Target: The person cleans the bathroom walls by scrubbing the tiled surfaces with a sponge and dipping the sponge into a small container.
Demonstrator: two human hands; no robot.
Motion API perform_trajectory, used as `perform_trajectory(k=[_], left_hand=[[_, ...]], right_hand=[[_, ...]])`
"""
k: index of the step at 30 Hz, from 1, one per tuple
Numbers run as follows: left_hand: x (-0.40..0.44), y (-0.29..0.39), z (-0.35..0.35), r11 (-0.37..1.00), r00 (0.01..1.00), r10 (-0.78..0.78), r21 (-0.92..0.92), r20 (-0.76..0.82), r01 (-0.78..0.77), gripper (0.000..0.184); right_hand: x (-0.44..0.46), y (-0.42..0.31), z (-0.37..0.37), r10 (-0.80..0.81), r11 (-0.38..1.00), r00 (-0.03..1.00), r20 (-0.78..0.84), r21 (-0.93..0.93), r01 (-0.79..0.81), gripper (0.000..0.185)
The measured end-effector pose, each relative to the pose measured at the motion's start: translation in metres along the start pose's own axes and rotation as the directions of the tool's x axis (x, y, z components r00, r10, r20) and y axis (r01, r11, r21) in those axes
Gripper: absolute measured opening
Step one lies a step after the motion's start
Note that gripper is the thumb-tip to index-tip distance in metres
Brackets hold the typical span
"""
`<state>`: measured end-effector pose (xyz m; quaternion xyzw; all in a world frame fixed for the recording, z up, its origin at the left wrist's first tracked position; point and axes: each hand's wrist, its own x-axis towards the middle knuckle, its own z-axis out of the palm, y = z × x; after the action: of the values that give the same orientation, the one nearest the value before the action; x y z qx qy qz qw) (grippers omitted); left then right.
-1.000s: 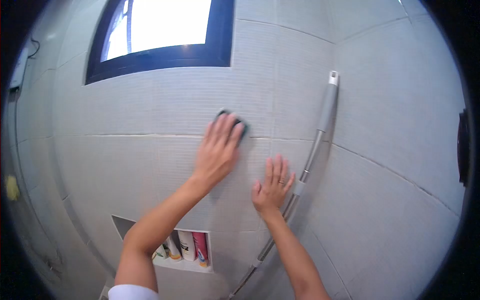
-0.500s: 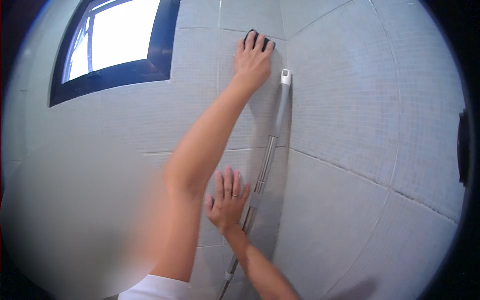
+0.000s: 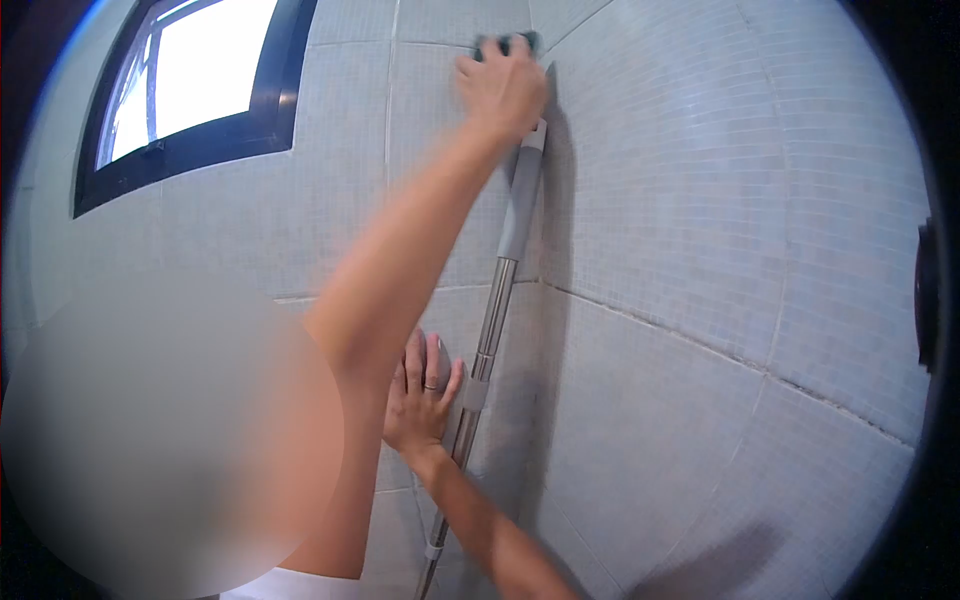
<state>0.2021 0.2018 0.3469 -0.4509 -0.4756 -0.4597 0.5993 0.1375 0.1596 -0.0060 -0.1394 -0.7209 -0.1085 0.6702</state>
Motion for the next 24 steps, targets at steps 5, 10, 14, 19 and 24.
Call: perform_trajectory(k=[5,10,14,19,24], left_hand=[[-0.064,0.055,0.001,0.852,0.994,-0.096,-0.52,-0.051,0.056,0.037],[-0.065,0.066,-0.022,0.863,0.985,0.05,-0.488,-0.166,-0.126,0.032],[-0.036,0.04,-0.024,0.946,0.979,0.153,-0.267,-0.138,-0.185,0.024],[-0.08,-0.107,-0.137,0.848,0.844,0.493,0.336,-0.213,-0.411,0.04],[-0.152,-0.267,-0.277,0.777,0.937,0.332,0.532,0.106,-0.336,0.039]], right_hand=[[-0.005,-0.004,-0.006,0.037,0.999,0.974,0.224,-0.001,-0.038,0.065],[-0.013,0.001,0.011,-0.009,0.999,0.982,0.187,-0.033,0.016,0.066],[-0.011,0.014,0.011,-0.049,0.997,0.998,0.037,-0.061,0.051,0.067],[0.005,0.0,-0.011,-0.064,0.997,0.998,-0.015,-0.052,0.063,0.068],[0.006,-0.006,-0.003,-0.053,0.994,0.998,-0.04,-0.1,0.049,0.066]])
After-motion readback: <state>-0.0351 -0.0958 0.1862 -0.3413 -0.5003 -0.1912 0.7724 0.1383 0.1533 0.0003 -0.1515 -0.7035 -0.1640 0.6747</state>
